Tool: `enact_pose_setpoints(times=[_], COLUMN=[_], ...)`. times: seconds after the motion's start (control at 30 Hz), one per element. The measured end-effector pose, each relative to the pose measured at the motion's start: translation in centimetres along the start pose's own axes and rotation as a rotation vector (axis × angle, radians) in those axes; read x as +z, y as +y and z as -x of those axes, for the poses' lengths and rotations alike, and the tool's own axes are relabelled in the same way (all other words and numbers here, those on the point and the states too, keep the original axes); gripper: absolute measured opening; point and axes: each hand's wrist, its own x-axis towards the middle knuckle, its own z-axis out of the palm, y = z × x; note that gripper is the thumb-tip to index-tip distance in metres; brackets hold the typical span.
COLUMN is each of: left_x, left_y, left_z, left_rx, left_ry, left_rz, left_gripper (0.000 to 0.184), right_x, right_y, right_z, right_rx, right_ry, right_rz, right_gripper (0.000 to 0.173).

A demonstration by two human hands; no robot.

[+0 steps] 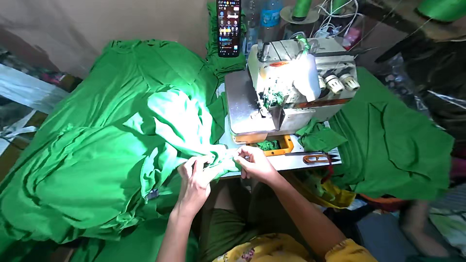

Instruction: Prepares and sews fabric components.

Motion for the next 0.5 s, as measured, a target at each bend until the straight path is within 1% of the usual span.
enact_pose_setpoints(times=[0.03,0.1,0.13,0.17,0.2,0.23,0.3,0.33,0.4,0.43,0.5], left_x=[-0.3,-1.5,-2.0,-2.0,-1.8,-1.3,-0.7,-1.0,-2.3,-3.1,-4.4], left_y=[0.2,1.2,1.6,1.8,1.7,1.3,0.6,0.3,-0.7,-1.1,-1.3], left_z=[-0.3,-1.4,-2.1,-2.6,-2.7,-2.5,-2.0,-1.9,-1.1,-0.5,0.4], left_rx=[-0.036,-0.247,-0.338,-0.384,-0.393,-0.362,-0.308,-0.304,-0.291,-0.278,-0.268], left_ry=[-0.058,-0.235,-0.304,-0.352,-0.372,-0.330,-0.200,-0.133,0.026,0.104,0.263], left_rz=[0.011,0.033,0.047,0.057,0.066,0.078,0.143,0.198,0.299,0.375,0.502], left_gripper=[0.043,0.034,0.040,0.043,0.045,0.047,0.053,0.053,0.046,0.043,0.033], right_x=[0.0,0.2,0.4,0.5,0.5,0.5,0.5,0.1,-2.0,-3.9,-8.6], right_y=[0.0,-0.2,-0.3,-0.4,-0.4,-0.2,0.5,0.9,1.6,2.0,2.9], right_z=[0.0,-0.1,-0.2,-0.1,0.1,0.3,1.5,2.5,4.9,6.2,8.5], right_rx=[0.011,0.028,0.031,0.032,0.018,-0.019,-0.179,-0.275,-0.417,-0.424,-0.337], right_ry=[0.002,0.004,0.009,0.019,0.036,0.058,0.126,0.187,0.393,0.514,0.746], right_rz=[-0.005,-0.002,0.005,0.012,0.001,-0.036,-0.143,-0.150,-0.048,0.054,0.311], right_gripper=[0.017,0.018,0.018,0.019,0.020,0.022,0.032,0.034,0.028,0.025,0.024])
